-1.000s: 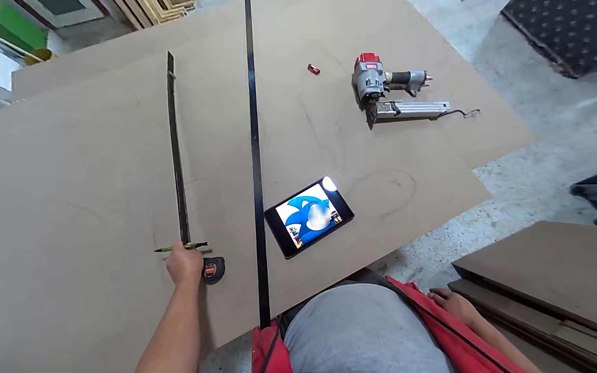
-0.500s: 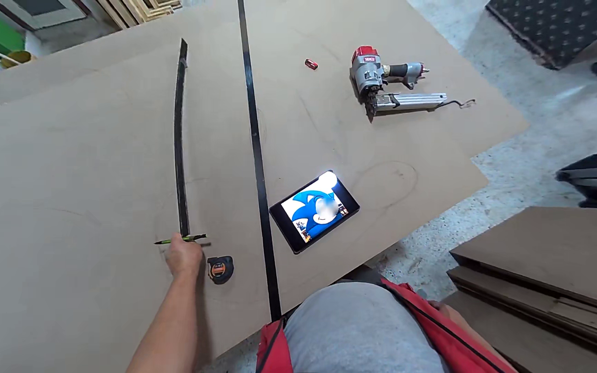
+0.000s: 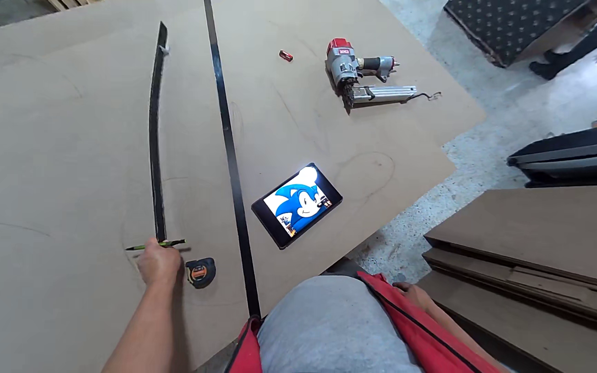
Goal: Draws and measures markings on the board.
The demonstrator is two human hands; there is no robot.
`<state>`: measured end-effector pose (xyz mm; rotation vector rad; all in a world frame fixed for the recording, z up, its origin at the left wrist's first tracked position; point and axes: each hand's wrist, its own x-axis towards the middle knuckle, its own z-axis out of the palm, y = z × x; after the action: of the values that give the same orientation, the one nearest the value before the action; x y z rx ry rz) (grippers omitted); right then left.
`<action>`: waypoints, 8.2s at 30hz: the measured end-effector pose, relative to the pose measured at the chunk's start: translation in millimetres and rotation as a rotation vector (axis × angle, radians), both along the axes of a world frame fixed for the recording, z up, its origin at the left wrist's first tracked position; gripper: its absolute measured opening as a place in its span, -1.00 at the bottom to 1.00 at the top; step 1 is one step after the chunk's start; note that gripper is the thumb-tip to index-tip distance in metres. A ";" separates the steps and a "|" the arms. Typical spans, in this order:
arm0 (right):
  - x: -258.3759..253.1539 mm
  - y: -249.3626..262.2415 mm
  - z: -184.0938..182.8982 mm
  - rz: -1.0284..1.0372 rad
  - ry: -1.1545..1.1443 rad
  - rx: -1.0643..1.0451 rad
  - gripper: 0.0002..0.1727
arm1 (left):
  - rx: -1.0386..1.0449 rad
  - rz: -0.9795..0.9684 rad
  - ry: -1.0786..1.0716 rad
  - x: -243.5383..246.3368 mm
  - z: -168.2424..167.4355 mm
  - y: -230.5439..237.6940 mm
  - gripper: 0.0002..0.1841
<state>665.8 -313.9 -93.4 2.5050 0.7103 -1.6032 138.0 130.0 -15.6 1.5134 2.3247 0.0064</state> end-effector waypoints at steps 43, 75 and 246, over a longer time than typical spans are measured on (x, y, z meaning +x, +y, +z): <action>-99.5 272.2 164.5 0.686 0.848 0.377 -0.20 | -0.070 -0.272 -0.927 196.4 108.6 -204.3 -0.75; -191.7 216.0 37.4 0.245 -0.369 0.941 -0.74 | 0.210 -0.755 -0.310 49.5 -19.7 -102.4 -0.59; 90.9 408.9 33.6 1.327 0.145 1.028 -0.68 | 0.113 0.062 -0.224 247.0 -41.0 -258.5 -0.51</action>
<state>756.7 95.0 -59.9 1.2803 2.8492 -0.8805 385.0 -128.5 -56.6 1.4119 2.2216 0.3126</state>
